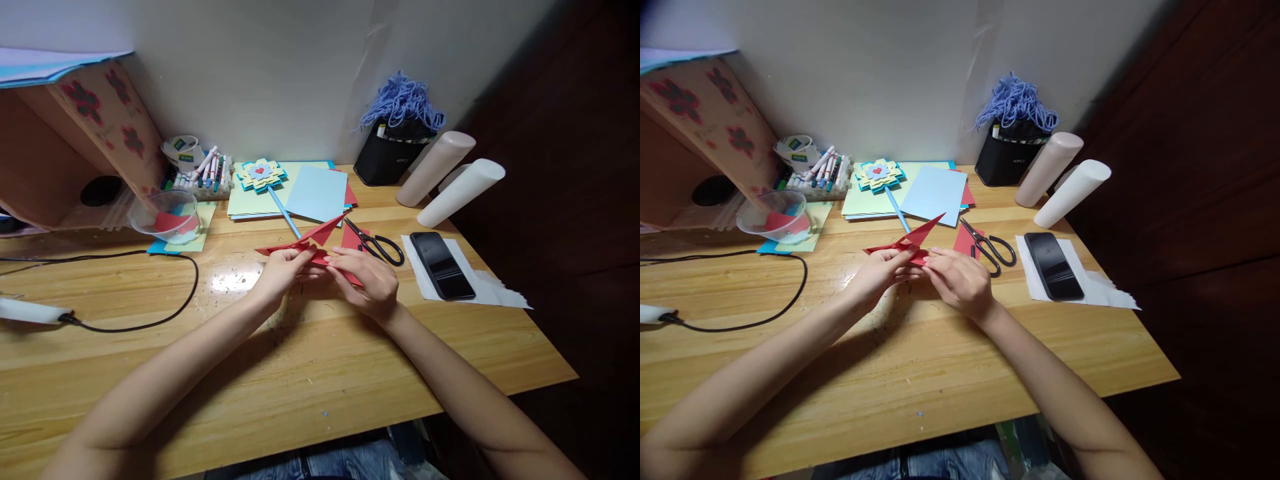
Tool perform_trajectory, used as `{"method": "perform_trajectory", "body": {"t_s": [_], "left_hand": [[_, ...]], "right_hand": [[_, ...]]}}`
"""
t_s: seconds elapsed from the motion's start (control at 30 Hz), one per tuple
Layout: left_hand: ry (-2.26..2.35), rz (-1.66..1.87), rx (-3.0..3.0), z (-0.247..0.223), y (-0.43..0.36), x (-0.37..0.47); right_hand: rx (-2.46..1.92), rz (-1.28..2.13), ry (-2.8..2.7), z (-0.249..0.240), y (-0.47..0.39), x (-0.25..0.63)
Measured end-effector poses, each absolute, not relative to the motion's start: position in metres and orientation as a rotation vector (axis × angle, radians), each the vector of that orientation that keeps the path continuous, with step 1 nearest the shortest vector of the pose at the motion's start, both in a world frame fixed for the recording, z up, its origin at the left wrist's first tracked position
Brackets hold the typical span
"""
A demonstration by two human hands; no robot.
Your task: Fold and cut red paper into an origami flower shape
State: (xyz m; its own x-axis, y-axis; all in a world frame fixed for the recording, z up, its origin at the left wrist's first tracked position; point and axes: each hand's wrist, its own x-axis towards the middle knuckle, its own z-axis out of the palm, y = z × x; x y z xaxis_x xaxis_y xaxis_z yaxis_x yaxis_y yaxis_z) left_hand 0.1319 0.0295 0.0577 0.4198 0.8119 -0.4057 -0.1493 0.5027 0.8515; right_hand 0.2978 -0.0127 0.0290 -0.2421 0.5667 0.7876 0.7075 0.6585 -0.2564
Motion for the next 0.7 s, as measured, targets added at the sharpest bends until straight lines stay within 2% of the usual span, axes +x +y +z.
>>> {"method": "perform_trajectory", "body": {"t_s": [0.1, 0.3, 0.37, 0.7], "left_hand": [[0.943, 0.715, 0.832, 0.0578, 0.0283, 0.1329], [0.855, 0.735, 0.853, 0.0576, 0.0264, 0.1335], [0.848, 0.729, 0.846, 0.057, 0.0259, 0.1338], [0.896, 0.765, 0.867, 0.0487, 0.0261, 0.1349]], "right_hand": [[-1.148, -0.042, -1.754, 0.0326, -0.0135, 0.291], [-1.263, 0.587, -1.389, 0.0329, -0.0096, 0.2869], [-1.255, 0.703, -1.308, 0.0314, -0.0082, 0.2871], [-1.304, 0.663, -1.273, 0.0313, -0.009, 0.2878]]}}
